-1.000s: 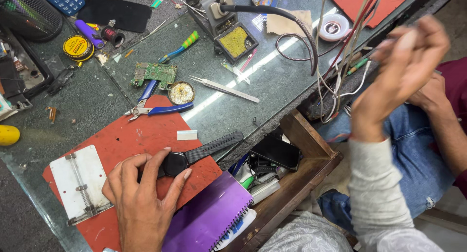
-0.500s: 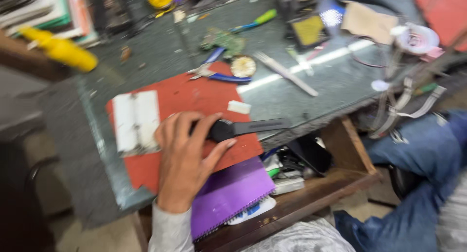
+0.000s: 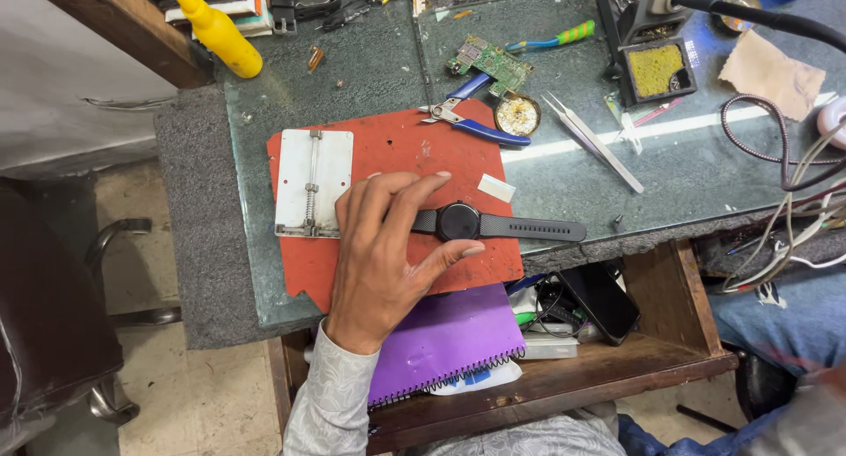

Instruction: The person solders a small circuit board using a soldering iron, then handles a black smartwatch, peels off a protective film, and wipes the watch face with a cloth. The person also applies a liquid from a bottle onto the watch face and continues wiping.

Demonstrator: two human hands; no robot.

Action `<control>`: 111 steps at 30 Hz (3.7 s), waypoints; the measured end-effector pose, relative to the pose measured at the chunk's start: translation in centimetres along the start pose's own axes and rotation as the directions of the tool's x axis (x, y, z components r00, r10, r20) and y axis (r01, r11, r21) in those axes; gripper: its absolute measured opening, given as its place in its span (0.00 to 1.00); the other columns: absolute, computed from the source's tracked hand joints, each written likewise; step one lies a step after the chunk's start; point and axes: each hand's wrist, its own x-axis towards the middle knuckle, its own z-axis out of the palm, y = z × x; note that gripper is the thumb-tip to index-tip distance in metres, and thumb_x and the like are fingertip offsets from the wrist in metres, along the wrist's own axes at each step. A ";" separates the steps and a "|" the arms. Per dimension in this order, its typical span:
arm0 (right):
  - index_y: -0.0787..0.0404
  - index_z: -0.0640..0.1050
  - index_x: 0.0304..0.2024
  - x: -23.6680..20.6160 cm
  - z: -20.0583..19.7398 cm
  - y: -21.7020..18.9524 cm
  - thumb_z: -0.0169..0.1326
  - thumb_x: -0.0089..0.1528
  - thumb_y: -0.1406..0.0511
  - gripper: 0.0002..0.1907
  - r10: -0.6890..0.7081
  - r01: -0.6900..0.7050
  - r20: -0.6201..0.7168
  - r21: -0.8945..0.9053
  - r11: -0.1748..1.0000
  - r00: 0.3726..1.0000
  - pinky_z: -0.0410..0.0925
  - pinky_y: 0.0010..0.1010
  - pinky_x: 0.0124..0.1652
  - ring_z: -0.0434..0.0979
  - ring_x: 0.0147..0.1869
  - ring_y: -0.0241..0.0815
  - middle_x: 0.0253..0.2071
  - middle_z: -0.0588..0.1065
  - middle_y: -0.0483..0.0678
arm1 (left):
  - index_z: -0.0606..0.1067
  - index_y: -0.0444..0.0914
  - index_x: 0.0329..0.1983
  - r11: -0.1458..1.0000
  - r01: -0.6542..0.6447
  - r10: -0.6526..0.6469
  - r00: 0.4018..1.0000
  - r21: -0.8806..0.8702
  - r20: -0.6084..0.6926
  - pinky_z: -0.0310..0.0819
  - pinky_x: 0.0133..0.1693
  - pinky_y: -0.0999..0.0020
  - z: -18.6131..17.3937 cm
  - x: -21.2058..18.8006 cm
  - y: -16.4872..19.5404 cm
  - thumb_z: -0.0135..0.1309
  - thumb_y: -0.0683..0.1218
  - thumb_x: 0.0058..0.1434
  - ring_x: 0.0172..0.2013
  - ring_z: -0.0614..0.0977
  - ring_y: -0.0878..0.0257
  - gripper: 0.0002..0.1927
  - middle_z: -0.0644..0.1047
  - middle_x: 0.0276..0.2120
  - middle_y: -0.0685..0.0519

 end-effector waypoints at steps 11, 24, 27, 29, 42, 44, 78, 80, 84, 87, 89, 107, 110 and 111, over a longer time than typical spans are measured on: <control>0.66 0.78 0.56 -4.3 16.4 -3.9 0.63 0.60 0.67 0.22 -0.073 0.357 0.880 -0.113 0.927 0.468 0.74 0.29 0.49 0.83 0.47 0.38 0.44 0.82 0.49 | 0.54 0.35 0.77 0.873 -0.001 0.011 1.000 -0.488 0.018 0.75 0.66 0.58 1.3 -2.1 2.7 0.63 0.59 0.62 0.65 0.78 0.50 0.49 0.69 0.67 0.41; 0.66 0.77 0.36 -1.4 19.6 -2.4 0.66 0.58 0.62 0.14 -0.065 0.701 0.859 -0.368 0.611 0.507 0.68 0.39 0.34 0.78 0.35 0.50 0.32 0.77 0.52 | 0.66 0.39 0.69 0.990 0.137 -0.143 0.954 -0.042 -0.265 0.70 0.62 0.56 0.4 -1.4 0.1 0.64 0.46 0.67 0.61 0.73 0.52 0.30 0.69 0.59 0.47; 0.65 0.79 0.36 -0.9 19.8 -2.2 0.66 0.57 0.63 0.13 0.107 0.551 0.826 -0.459 0.696 0.553 0.69 0.34 0.32 0.79 0.31 0.44 0.29 0.80 0.50 | 0.70 0.42 0.66 0.984 0.167 -0.146 0.954 0.062 -0.262 0.68 0.60 0.55 0.5 -0.9 0.3 0.66 0.41 0.60 0.58 0.72 0.51 0.31 0.70 0.57 0.49; 0.65 0.80 0.38 -0.4 20.1 -2.1 0.64 0.58 0.64 0.11 0.166 0.398 0.820 -0.430 0.810 0.548 0.71 0.29 0.33 0.80 0.31 0.38 0.30 0.81 0.48 | 0.71 0.44 0.66 0.978 0.183 -0.149 0.952 0.105 -0.268 0.67 0.61 0.54 0.5 -0.8 0.4 0.66 0.38 0.57 0.59 0.72 0.51 0.33 0.70 0.56 0.51; 0.69 0.81 0.50 0.7 20.7 0.8 0.57 0.64 0.67 0.14 0.272 -0.203 0.805 -0.192 0.960 0.527 0.75 0.20 0.37 0.80 0.35 0.29 0.36 0.81 0.46 | 0.75 0.47 0.65 0.904 0.160 -0.069 0.970 0.396 -0.233 0.60 0.65 0.51 1.6 0.5 1.2 0.60 0.31 0.57 0.66 0.69 0.53 0.33 0.70 0.59 0.53; 0.69 0.81 0.51 0.9 20.6 1.0 0.57 0.64 0.67 0.15 0.264 -0.184 0.808 -0.194 0.963 0.527 0.75 0.20 0.36 0.79 0.34 0.29 0.35 0.81 0.46 | 0.75 0.48 0.64 0.893 0.143 -0.052 0.975 0.427 -0.218 0.59 0.65 0.51 1.8 0.7 1.3 0.60 0.32 0.58 0.66 0.68 0.53 0.31 0.71 0.59 0.53; 0.68 0.83 0.47 2.5 18.7 0.2 0.58 0.63 0.66 0.13 0.285 -0.118 0.836 -0.260 0.958 0.468 0.73 0.20 0.37 0.79 0.33 0.28 0.33 0.81 0.44 | 0.73 0.42 0.65 0.979 0.202 -0.187 0.942 0.026 -0.280 0.71 0.60 0.59 1.8 3.2 0.5 0.73 0.46 0.62 0.59 0.74 0.54 0.30 0.71 0.57 0.50; 0.67 0.83 0.47 2.5 18.7 0.0 0.59 0.62 0.66 0.13 0.331 -0.110 0.828 -0.317 0.942 0.452 0.73 0.20 0.37 0.78 0.33 0.28 0.32 0.81 0.44 | 0.72 0.41 0.65 0.983 0.183 -0.182 0.938 -0.025 -0.295 0.75 0.59 0.62 1.7 3.8 -0.6 0.72 0.46 0.65 0.58 0.77 0.56 0.29 0.72 0.56 0.50; 0.67 0.84 0.45 2.5 18.7 -0.3 0.61 0.60 0.66 0.13 0.362 -0.067 0.809 -0.376 0.924 0.463 0.71 0.20 0.36 0.78 0.32 0.29 0.30 0.81 0.44 | 0.70 0.38 0.67 0.984 0.171 -0.178 0.944 -0.050 -0.279 0.76 0.59 0.63 1.9 4.8 -2.7 0.70 0.46 0.68 0.56 0.79 0.56 0.29 0.73 0.56 0.49; 0.67 0.84 0.46 2.6 18.9 -0.3 0.62 0.60 0.67 0.13 0.340 -0.008 0.821 -0.379 0.926 0.458 0.70 0.21 0.35 0.77 0.32 0.29 0.29 0.81 0.45 | 0.68 0.38 0.69 0.970 0.233 -0.243 0.934 -0.069 -0.263 0.76 0.58 0.62 2.0 4.8 -3.5 0.69 0.47 0.67 0.55 0.81 0.57 0.32 0.74 0.55 0.49; 0.67 0.84 0.46 2.6 19.1 -0.1 0.62 0.60 0.67 0.13 0.340 0.013 0.823 -0.388 0.921 0.455 0.70 0.21 0.36 0.76 0.32 0.28 0.29 0.81 0.45 | 0.66 0.37 0.70 0.968 0.244 -0.250 0.933 -0.056 -0.260 0.76 0.58 0.61 1.9 4.6 -3.8 0.69 0.47 0.67 0.56 0.80 0.57 0.33 0.73 0.56 0.48; 0.67 0.84 0.45 2.6 20.2 0.9 0.61 0.59 0.70 0.12 0.407 -0.051 0.794 -0.432 0.900 0.452 0.72 0.18 0.38 0.79 0.35 0.27 0.33 0.83 0.45 | 0.74 0.35 0.58 0.998 0.019 -0.014 0.996 -0.059 0.094 0.70 0.55 0.57 1.7 1.6 -1.6 0.70 0.58 0.53 0.52 0.74 0.52 0.35 0.74 0.51 0.48; 0.67 0.84 0.44 2.5 20.3 1.0 0.61 0.60 0.70 0.11 0.404 -0.026 0.789 -0.444 0.896 0.463 0.71 0.18 0.36 0.78 0.34 0.28 0.32 0.82 0.46 | 0.74 0.36 0.57 1.000 -0.005 0.008 0.991 -0.027 0.134 0.70 0.56 0.57 1.6 1.9 -1.6 0.70 0.58 0.52 0.52 0.73 0.52 0.35 0.74 0.50 0.51; 0.67 0.84 0.44 2.5 20.3 1.0 0.61 0.60 0.70 0.11 0.405 -0.031 0.789 -0.442 0.896 0.462 0.71 0.17 0.36 0.79 0.34 0.27 0.32 0.82 0.45 | 0.75 0.36 0.57 1.000 -0.001 0.003 0.990 -0.021 0.139 0.70 0.56 0.57 1.7 1.9 -1.6 0.71 0.58 0.52 0.52 0.73 0.52 0.34 0.74 0.49 0.51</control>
